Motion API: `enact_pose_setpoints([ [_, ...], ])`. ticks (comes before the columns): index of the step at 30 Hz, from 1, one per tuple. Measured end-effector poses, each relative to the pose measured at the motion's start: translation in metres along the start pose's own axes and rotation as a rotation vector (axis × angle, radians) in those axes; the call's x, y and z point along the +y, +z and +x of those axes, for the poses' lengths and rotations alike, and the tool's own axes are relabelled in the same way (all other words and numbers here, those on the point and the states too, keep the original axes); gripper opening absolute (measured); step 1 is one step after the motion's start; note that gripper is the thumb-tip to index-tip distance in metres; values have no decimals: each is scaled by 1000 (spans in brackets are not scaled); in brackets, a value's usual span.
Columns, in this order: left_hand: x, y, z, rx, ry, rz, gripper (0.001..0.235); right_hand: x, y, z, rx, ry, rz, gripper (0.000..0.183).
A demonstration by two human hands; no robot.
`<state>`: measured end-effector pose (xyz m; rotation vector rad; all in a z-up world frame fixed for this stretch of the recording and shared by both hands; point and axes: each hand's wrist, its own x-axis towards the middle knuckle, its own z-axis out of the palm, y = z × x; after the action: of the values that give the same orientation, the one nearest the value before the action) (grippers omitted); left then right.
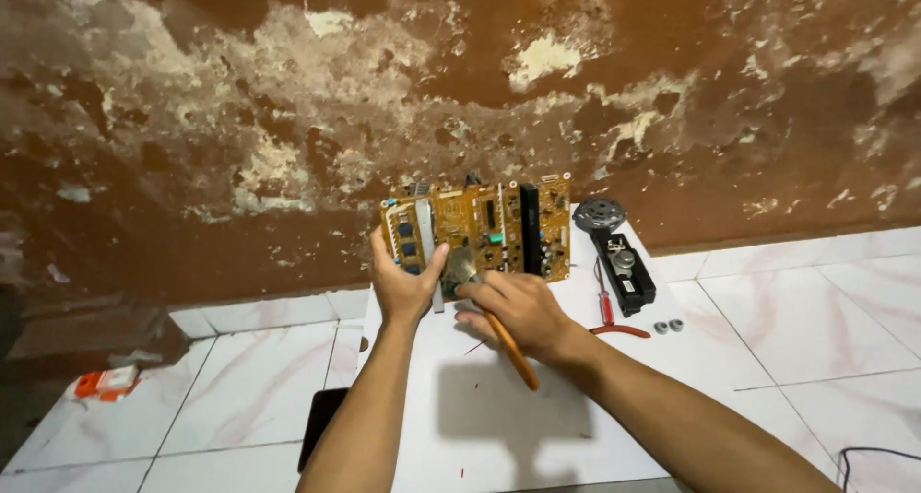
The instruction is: The person uses pliers to loosen and remove a component from a green circuit board, then repositions the boards on the table and brushes dust off the surface and components of a larger brown circuit board, turning it to reach different areas.
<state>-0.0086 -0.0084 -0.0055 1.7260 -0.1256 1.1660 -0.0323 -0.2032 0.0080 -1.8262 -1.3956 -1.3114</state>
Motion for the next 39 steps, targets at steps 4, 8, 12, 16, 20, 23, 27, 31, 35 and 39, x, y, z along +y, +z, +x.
enact_pose_setpoints([
  [4, -11, 8, -1, 15, -6, -16, 83, -2, -2, -4, -4, -28, 28, 25],
  [8, -8, 8, 5, 7, 6, -36, 84, -1, -1, -5, 18, -39, 47, 27],
  [12, -7, 8, 7, 14, 19, -43, 75, -6, -3, 0, 33, -56, 42, 31],
  [16, -10, 10, 6, 37, 24, -31, 76, -3, -1, -2, 43, -39, 26, 33],
  [20, -5, 8, 7, 32, 22, -40, 75, -6, -1, -2, 23, -35, 30, 35],
  [23, 0, 9, 10, 20, 6, -52, 75, -1, -1, -5, -22, -12, 24, 36],
  [27, 4, 4, 6, -25, -69, -55, 84, -5, -4, -4, -75, 22, 56, 32],
  [31, -8, 1, 6, -33, -85, -74, 83, -4, 3, -6, -59, 91, 139, 30],
  [35, -15, 1, 8, -38, -110, -69, 83, 12, 16, -24, 0, 248, 79, 31],
  [39, -16, 0, 12, -59, -126, -88, 77, 34, 6, -23, -98, 347, -89, 24],
])
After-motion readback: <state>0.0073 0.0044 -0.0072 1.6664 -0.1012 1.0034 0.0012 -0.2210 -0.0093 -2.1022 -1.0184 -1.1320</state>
